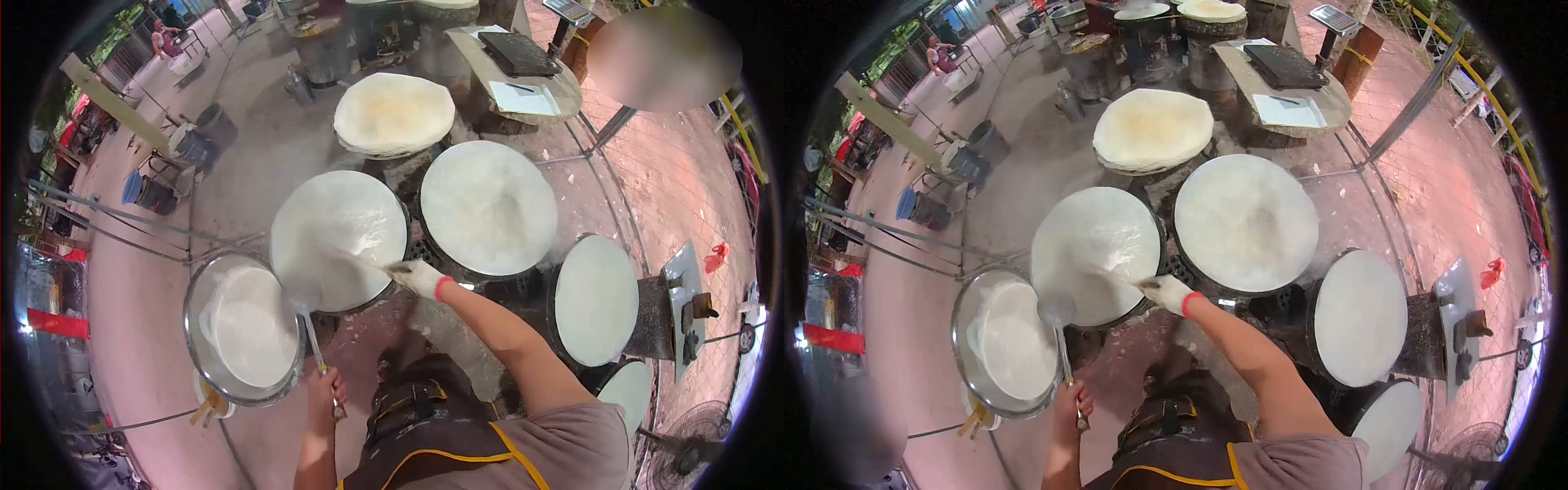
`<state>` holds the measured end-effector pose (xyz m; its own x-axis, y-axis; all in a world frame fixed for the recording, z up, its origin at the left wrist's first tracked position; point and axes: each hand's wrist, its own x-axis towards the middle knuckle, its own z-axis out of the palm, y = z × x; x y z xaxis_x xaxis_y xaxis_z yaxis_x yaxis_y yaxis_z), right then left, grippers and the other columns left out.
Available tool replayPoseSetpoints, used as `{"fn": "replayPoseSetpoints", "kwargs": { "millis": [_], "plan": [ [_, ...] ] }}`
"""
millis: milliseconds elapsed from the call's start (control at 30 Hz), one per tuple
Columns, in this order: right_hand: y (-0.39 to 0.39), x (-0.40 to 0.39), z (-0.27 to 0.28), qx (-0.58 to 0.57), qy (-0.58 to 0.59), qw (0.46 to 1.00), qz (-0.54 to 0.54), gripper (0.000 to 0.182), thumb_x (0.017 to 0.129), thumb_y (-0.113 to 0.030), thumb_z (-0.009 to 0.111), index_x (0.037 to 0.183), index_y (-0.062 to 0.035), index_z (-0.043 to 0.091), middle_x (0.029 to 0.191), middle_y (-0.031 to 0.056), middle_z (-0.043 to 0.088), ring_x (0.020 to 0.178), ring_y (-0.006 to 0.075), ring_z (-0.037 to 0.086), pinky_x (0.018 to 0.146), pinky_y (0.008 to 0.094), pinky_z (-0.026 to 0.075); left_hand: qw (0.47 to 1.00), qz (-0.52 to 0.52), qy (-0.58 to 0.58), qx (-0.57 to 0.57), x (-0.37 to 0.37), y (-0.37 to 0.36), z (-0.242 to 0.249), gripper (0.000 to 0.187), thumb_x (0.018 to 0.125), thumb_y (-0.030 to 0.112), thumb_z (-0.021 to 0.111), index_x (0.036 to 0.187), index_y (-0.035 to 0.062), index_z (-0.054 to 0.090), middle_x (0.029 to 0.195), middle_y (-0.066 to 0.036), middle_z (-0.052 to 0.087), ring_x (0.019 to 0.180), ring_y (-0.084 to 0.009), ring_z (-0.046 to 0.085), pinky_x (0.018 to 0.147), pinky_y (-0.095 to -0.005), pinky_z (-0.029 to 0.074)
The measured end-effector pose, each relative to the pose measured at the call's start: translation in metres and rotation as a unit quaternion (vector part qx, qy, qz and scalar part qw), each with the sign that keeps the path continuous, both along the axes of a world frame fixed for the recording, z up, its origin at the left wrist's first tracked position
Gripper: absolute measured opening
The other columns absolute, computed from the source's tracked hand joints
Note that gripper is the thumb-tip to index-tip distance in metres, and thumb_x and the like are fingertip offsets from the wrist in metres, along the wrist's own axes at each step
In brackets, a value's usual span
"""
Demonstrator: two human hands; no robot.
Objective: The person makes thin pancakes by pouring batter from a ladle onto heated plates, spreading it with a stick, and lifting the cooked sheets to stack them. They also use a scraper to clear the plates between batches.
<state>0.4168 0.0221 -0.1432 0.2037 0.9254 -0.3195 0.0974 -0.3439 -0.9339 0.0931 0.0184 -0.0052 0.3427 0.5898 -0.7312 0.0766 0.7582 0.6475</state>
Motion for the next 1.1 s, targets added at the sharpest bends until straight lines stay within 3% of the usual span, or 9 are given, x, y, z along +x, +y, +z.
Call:
{"fn": "replayPoseSetpoints", "kwargs": {
  "millis": [200, 300, 400, 467, 600, 700, 833, 967, 1100],
  "plan": [
    [-0.079, -0.09, 0.012, -0.12, 0.232, 0.904, -0.34, 0.03, 0.085, -0.03, 0.058, 0.102, -0.0056, 0.062, 0.062, -0.0007, 0.053, 0.045, 0.0101, 0.045, 0.039, 0.0236, 0.035, 0.98, -0.081, 0.146, 0.108, 0.04, 0.039, -0.029, 0.01, 0.084, 0.009, 0.049, 0.085, 0.0075, 0.038, 0.058, -0.001, 0.038, 0.04, -0.0112, 0.038, 0.034, -0.0279, 0.033],
    [-0.058, -0.163, -0.003, -0.12, 0.324, 0.883, -0.316, 0.021, 0.087, -0.03, 0.058, 0.085, -0.0091, 0.061, 0.06, 0.0, 0.054, 0.04, 0.0108, 0.043, 0.036, 0.0257, 0.032, 0.989, -0.068, 0.093, 0.091, 0.054, 0.038, -0.056, 0.008, 0.083, 0.009, 0.048, 0.085, 0.0081, 0.04, 0.057, -0.001, 0.038, 0.04, -0.0102, 0.038, 0.034, -0.027, 0.033],
    [-0.037, -0.178, 0.017, -0.128, 0.307, 0.893, -0.304, 0.018, 0.087, -0.028, 0.059, 0.091, -0.0109, 0.062, 0.06, -0.0008, 0.054, 0.041, 0.0091, 0.042, 0.035, 0.0255, 0.031, 0.996, -0.084, -0.025, 0.023, 0.031, 0.07, -0.051, 0.01, 0.084, 0.009, 0.05, 0.084, 0.0082, 0.041, 0.057, -0.001, 0.039, 0.04, -0.0091, 0.039, 0.033, -0.025, 0.032],
    [-0.042, -0.168, 0.037, -0.088, 0.289, 0.892, -0.336, 0.024, 0.088, -0.027, 0.058, 0.106, -0.0114, 0.059, 0.062, -0.0018, 0.054, 0.041, 0.0069, 0.041, 0.034, 0.0237, 0.03, 0.894, -0.091, -0.375, -0.227, -0.029, 0.108, -0.059, 0.009, 0.086, 0.011, 0.051, 0.084, 0.0093, 0.042, 0.059, -0.001, 0.04, 0.039, -0.0088, 0.037, 0.034, -0.024, 0.032],
    [-0.03, -0.161, 0.042, -0.047, 0.193, 0.872, -0.447, 0.034, 0.089, -0.025, 0.054, 0.119, -0.0113, 0.057, 0.067, 0.0043, 0.061, 0.051, 0.0134, 0.055, 0.044, 0.0272, 0.04, 0.951, -0.123, -0.279, -0.048, -0.069, 0.094, 0.013, 0.01, 0.088, 0.013, 0.049, 0.082, 0.0094, 0.043, 0.059, -0.001, 0.041, 0.038, -0.0089, 0.036, 0.033, -0.0224, 0.031],
    [-0.031, -0.186, 0.029, -0.078, -0.172, 0.937, -0.293, 0.036, 0.088, -0.026, 0.052, 0.12, -0.0093, 0.056, 0.083, 0.012, 0.067, 0.068, 0.024, 0.064, 0.059, 0.0335, 0.048, 0.956, -0.119, -0.259, -0.069, -0.062, 0.097, 0.015, 0.011, 0.089, 0.013, 0.048, 0.08, 0.0096, 0.042, 0.059, -0.001, 0.041, 0.039, -0.0091, 0.036, 0.033, -0.0223, 0.03],
    [-0.077, -0.2, 0.05, -0.014, -0.139, 0.966, -0.218, 0.041, 0.086, -0.028, 0.054, 0.121, -0.0088, 0.054, 0.103, 0.0148, 0.064, 0.092, 0.0249, 0.063, 0.078, 0.0331, 0.049, 0.946, -0.16, -0.228, -0.169, -0.064, 0.098, 0.01, 0.018, 0.089, 0.014, 0.047, 0.073, 0.0099, 0.041, 0.057, -0.001, 0.04, 0.039, -0.0096, 0.034, 0.033, -0.0239, 0.029],
    [-0.184, -0.226, 0.023, -0.039, 0.029, 0.902, -0.428, 0.041, 0.085, -0.023, 0.057, 0.123, -0.0093, 0.054, 0.11, 0.0107, 0.063, 0.101, 0.0206, 0.059, 0.087, 0.0301, 0.044, 0.962, -0.223, -0.089, -0.133, -0.075, 0.051, 0.007, 0.026, 0.09, 0.016, 0.045, 0.066, 0.0113, 0.038, 0.054, 0.0, 0.035, 0.038, -0.0098, 0.031, 0.033, -0.0241, 0.026],
    [-0.316, -0.264, 0.041, -0.098, -0.079, 0.807, -0.577, 0.046, 0.082, -0.033, 0.059, 0.119, -0.0057, 0.056, 0.102, 0.0178, 0.063, 0.094, 0.0256, 0.061, 0.082, 0.0328, 0.046, 0.917, -0.338, -0.061, -0.204, -0.066, 0.019, -0.02, 0.024, 0.091, 0.013, 0.043, 0.068, 0.0103, 0.038, 0.054, 0.0, 0.032, 0.04, -0.0087, 0.031, 0.033, -0.0226, 0.027]
  ]
}}
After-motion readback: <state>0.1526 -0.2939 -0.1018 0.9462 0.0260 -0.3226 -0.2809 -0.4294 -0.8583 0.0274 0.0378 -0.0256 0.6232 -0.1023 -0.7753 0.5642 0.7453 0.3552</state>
